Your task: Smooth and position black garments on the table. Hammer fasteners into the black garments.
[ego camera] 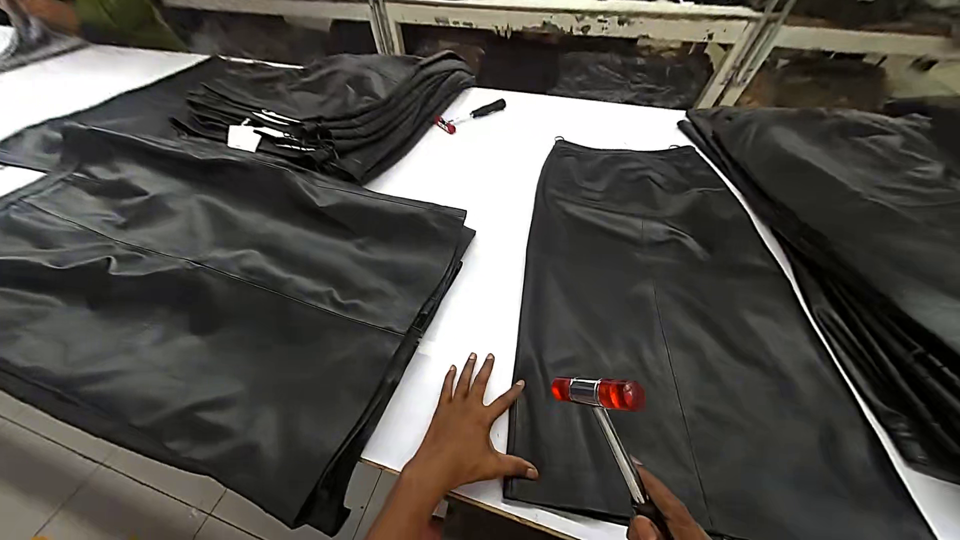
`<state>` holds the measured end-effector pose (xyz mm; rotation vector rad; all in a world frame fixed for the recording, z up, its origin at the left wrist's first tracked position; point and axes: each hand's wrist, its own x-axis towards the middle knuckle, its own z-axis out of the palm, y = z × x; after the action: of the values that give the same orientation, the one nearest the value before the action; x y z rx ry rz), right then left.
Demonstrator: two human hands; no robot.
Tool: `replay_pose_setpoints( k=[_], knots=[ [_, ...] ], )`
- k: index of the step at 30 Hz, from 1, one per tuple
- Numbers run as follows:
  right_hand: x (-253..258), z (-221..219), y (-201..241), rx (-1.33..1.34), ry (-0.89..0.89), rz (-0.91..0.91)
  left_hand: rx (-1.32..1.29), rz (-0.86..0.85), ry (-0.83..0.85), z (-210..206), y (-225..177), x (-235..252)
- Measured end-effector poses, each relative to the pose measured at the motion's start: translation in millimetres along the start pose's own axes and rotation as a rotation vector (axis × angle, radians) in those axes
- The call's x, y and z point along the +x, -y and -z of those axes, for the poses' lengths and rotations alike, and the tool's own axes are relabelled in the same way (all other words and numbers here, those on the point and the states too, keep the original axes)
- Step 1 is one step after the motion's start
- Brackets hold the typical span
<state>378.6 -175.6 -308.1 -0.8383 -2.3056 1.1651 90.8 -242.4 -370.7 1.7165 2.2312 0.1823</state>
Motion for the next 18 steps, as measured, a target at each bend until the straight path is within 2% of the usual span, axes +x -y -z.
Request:
replay_pose_setpoints(
  k=[2, 7, 11, 12, 16, 18],
  knots=[
    [2, -3, 5, -0.046, 0.018, 0.03, 0.02, -0.01, 0.0, 0, 1, 1],
    [2, -30, -9, -0.404, 0.169, -0.033, 0.009, -0.03, -0.042, -5, 4, 0],
    [8, -26, 8, -0.387, 0.027, 0.059, -0.007, -0.017, -0.019, -3, 3, 0],
    [9, -26, 8, -0.422, 0.03, 0.062, -0.002, -0.017, -0.019, -2, 4, 1],
    [10, -23, -1, -0.499, 0.239, -0.034, -0.009, -0.028, -0.046, -5, 5, 1],
    [10, -20, 9, -0.448, 0.193, 0.008, -0.019, -0.025, -0.041, -4, 5, 1]
  ],
)
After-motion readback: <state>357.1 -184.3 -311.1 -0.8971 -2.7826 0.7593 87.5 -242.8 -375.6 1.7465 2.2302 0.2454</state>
